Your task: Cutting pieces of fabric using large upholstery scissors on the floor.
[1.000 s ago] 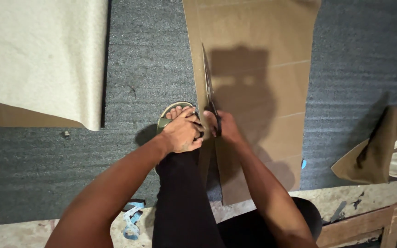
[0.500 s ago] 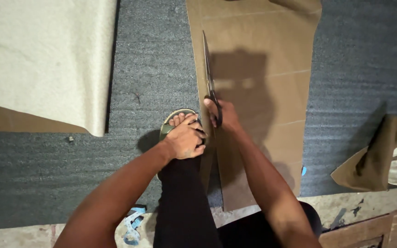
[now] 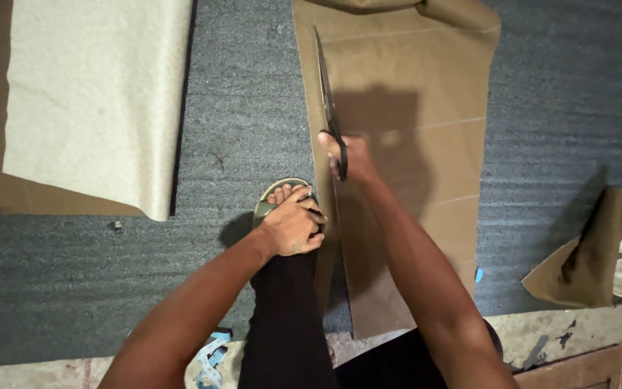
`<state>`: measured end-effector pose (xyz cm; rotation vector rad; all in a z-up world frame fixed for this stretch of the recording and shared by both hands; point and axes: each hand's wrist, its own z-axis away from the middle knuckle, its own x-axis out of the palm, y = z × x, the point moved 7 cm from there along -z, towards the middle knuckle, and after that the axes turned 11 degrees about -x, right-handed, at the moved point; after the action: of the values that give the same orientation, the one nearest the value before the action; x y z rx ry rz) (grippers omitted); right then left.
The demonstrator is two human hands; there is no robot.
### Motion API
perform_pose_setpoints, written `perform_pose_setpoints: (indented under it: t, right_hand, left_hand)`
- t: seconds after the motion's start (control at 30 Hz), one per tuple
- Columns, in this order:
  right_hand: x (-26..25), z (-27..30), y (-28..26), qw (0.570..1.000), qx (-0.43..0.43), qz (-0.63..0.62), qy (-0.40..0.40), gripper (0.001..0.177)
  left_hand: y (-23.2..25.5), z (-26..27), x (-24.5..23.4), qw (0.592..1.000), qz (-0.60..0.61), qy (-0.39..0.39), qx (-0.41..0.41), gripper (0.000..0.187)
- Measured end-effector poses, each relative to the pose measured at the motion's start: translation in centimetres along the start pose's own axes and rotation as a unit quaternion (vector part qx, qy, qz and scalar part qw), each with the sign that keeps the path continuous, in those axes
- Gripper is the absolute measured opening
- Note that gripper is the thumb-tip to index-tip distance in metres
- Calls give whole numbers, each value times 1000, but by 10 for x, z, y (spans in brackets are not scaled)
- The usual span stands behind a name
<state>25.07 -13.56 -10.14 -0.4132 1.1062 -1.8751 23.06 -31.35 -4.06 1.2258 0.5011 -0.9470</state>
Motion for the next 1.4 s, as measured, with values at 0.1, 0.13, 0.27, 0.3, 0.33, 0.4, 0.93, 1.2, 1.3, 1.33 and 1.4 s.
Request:
perform_pose_setpoints:
  t: [0.1, 0.13, 0.27, 0.3, 0.33, 0.4, 0.93, 1.2, 1.3, 1.33, 1.4]
  right_hand:
    - [-11, 14, 7, 1000, 10, -6, -17, 52]
    - [-18, 20, 22, 999, -5, 7, -44, 51]
    - [-78, 87, 2, 950, -50, 296, 85, 43]
    - [-91, 97, 2, 950, -49, 297, 87, 43]
    - [-109, 109, -8, 927, -105, 329, 145, 35]
    - [-131, 127, -3, 899, -158, 358, 197, 31]
    - [-217, 244, 109, 865, 24, 485, 125, 21]
    - [-221, 351, 163, 953, 36, 299, 46, 16]
    - [-179, 350, 203, 982, 135, 121, 55, 12]
    - [-148, 348, 212, 977, 206, -5, 56, 15]
    - [-98, 335, 205, 951, 277, -129, 57, 27]
  left_hand:
    - [3, 0, -4, 1000, -4, 3, 16, 48]
    - [2, -1, -6, 999, 34, -5, 0, 46]
    - [-18, -18, -27, 962, 204, 43, -177, 38]
    - [-20, -27, -33, 962, 205, 43, -175, 38]
    - [-24, -32, -58, 957, 155, 182, -168, 41]
    - [-25, -37, -70, 930, 103, 313, -163, 46]
    - [22, -47, 40, 975, 208, 35, -71, 14]
    - [39, -13, 14, 943, 313, 113, 18, 26]
    - [17, -22, -2, 990, 82, -35, -109, 21]
    - [19, -17, -14, 996, 34, 54, -66, 30]
    - [23, -7, -23, 990, -10, 139, -21, 40]
